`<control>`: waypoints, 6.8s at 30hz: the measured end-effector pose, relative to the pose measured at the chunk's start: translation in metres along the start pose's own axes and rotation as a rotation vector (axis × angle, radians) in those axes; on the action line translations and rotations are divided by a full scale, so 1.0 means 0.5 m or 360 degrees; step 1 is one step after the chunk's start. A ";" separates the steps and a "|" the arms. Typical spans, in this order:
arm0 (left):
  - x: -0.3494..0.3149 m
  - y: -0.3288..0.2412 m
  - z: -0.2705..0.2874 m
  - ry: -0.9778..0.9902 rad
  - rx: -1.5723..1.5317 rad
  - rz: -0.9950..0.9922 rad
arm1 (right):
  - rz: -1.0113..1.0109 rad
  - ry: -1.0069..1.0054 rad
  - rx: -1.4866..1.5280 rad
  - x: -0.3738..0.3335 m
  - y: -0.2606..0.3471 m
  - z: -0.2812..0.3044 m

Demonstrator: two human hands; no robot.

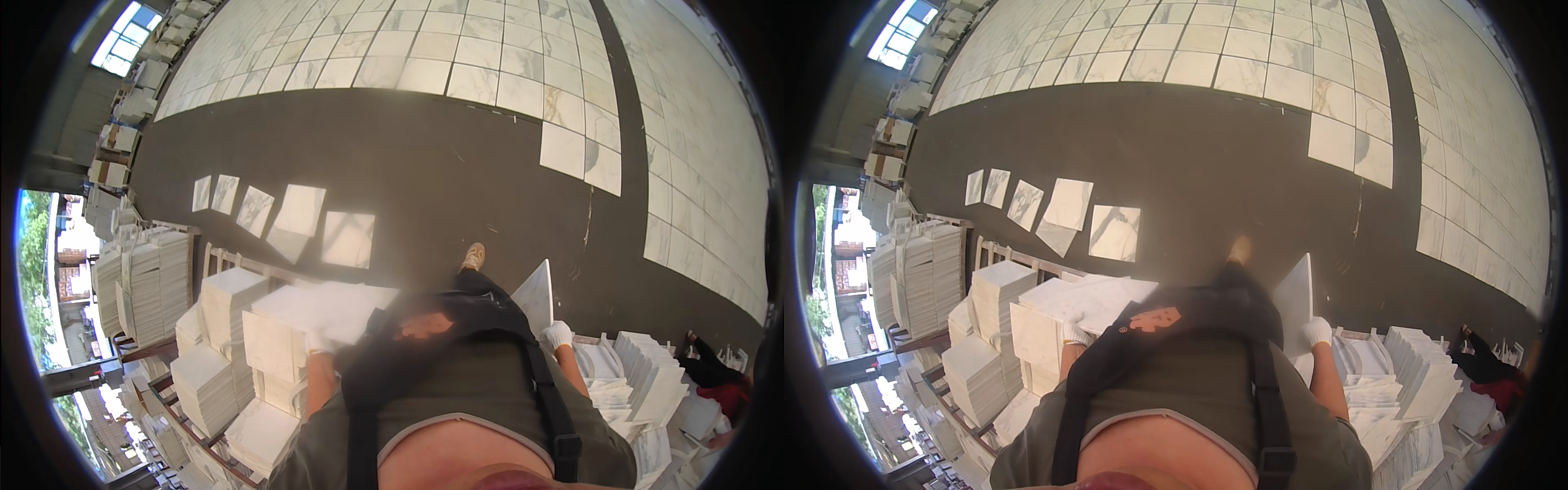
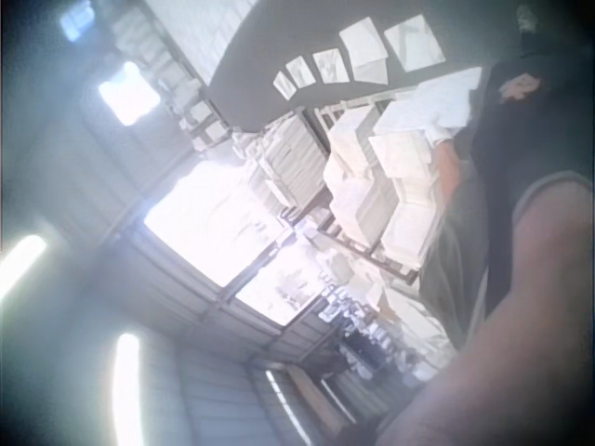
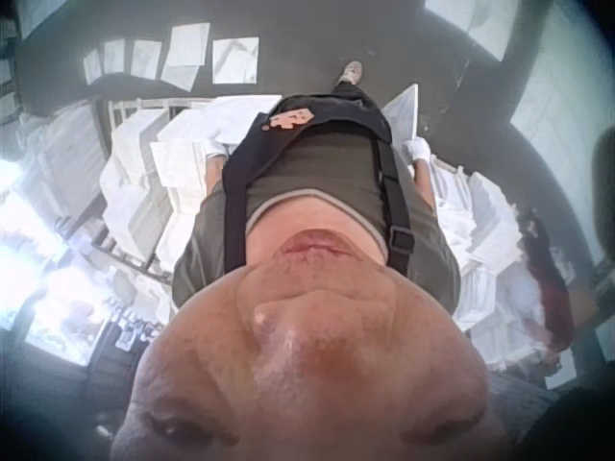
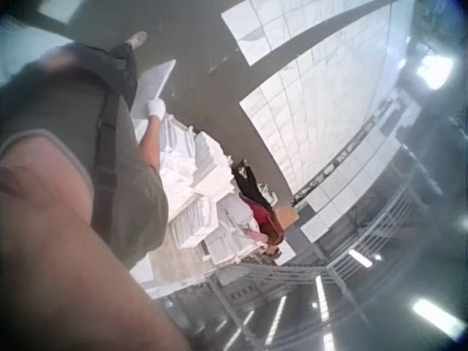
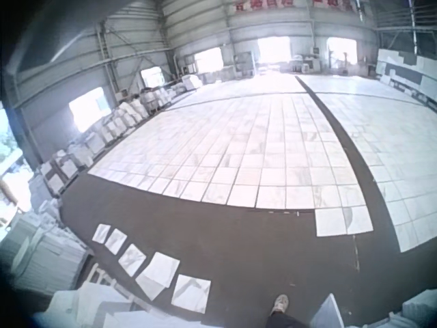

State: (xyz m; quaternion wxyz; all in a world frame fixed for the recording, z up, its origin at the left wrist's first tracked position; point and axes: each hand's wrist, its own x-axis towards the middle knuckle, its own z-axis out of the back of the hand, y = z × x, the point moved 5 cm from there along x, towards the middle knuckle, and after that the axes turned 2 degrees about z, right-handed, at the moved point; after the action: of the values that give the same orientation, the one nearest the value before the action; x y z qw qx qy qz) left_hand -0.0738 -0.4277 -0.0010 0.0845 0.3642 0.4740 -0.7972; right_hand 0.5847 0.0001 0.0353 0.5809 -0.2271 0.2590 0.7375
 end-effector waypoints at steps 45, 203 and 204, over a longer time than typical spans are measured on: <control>0.974 -1.364 -0.632 0.0375 -0.0669 0.0467 | -0.1380 -0.0520 0.2529 1.047 0.649 0.420; 1.820 -0.970 -1.207 0.0180 0.0303 0.0779 | -0.1037 -0.0410 0.0873 2.154 0.566 0.037; 1.820 -0.968 -1.205 0.0162 0.0272 0.0781 | -0.1006 -0.0405 0.0857 2.186 0.561 0.056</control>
State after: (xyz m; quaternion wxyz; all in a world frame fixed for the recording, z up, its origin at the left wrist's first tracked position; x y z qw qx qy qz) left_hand -0.6603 0.5159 -0.4384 0.2203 0.5137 0.3059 -0.7707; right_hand 0.0679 0.7728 -0.6052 0.8439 -0.0428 0.2861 0.4517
